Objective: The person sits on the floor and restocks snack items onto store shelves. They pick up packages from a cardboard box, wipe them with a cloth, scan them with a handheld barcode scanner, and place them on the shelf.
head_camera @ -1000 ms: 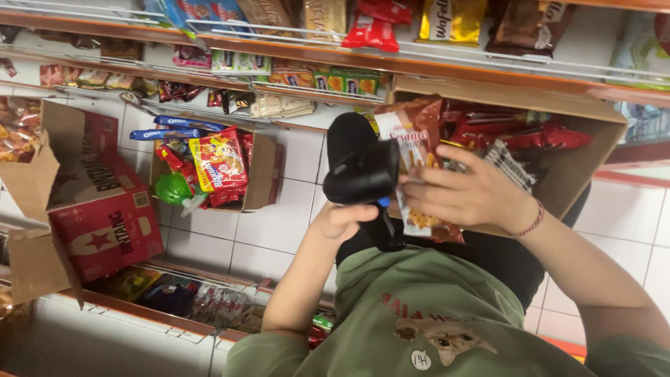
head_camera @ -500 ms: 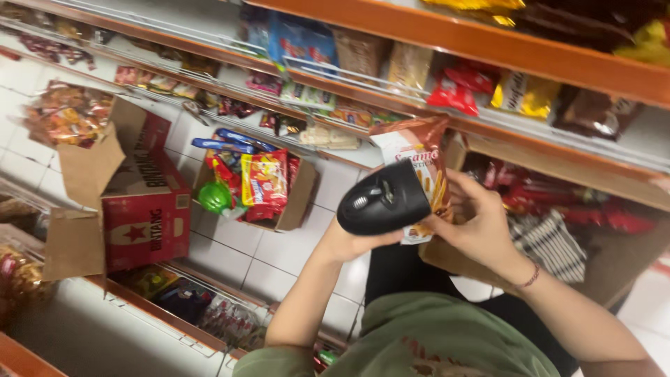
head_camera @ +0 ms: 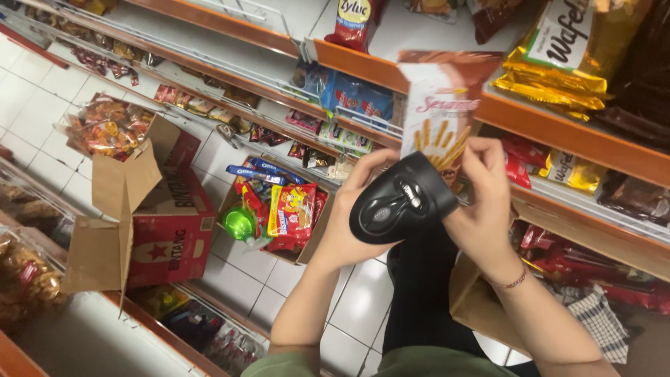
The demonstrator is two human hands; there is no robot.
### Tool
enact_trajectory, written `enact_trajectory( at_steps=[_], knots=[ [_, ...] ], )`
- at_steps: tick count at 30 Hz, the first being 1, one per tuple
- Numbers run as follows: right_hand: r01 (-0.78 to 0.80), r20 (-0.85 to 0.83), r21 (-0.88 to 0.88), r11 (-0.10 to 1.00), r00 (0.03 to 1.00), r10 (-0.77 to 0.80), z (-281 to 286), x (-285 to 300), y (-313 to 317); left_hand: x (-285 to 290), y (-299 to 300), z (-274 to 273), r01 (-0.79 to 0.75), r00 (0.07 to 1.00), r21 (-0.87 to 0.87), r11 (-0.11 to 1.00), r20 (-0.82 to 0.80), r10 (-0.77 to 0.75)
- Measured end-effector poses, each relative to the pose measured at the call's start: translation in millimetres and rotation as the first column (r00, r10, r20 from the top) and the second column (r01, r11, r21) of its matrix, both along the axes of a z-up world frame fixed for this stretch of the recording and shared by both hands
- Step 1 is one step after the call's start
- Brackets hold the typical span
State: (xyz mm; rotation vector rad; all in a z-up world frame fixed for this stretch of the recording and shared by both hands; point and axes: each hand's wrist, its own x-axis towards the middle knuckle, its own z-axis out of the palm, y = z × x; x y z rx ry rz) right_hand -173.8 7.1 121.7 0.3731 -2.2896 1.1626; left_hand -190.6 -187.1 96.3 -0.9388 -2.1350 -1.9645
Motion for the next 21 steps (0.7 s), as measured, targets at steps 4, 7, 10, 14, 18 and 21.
enact_trajectory(
  at_steps=[4,7,10,14,18,21],
  knots=[
    [0.208,0.018,-0.079,0.975,0.978,-0.207,4,-32,3,-42,8,16,0.005,0.993,0.014,1.000,-0.115,-0.003],
    [0.369,0.020,-0.195,0.909,0.928,-0.372,0,-61,4,-73,19,27,0.001,0.982,0.004,1.000,-0.188,0.000],
    [0.248,-0.196,-0.302,0.920,0.929,-0.315,-1,-80,6,-97,30,35,0.053,0.994,0.055,0.997,-0.101,-0.048],
    [0.301,-0.236,-0.229,0.926,0.906,-0.352,-3,-92,5,-124,40,37,0.058,0.994,0.093,0.994,-0.093,-0.049],
    [0.346,-0.241,-0.083,0.935,0.903,-0.356,-4,-93,1,-146,46,33,0.139,0.989,0.198,0.970,0.011,-0.145],
    [0.383,-0.228,0.026,0.923,0.902,-0.368,-1,-94,-1,-155,50,30,0.077,0.997,0.099,0.992,0.000,-0.077]
  ],
)
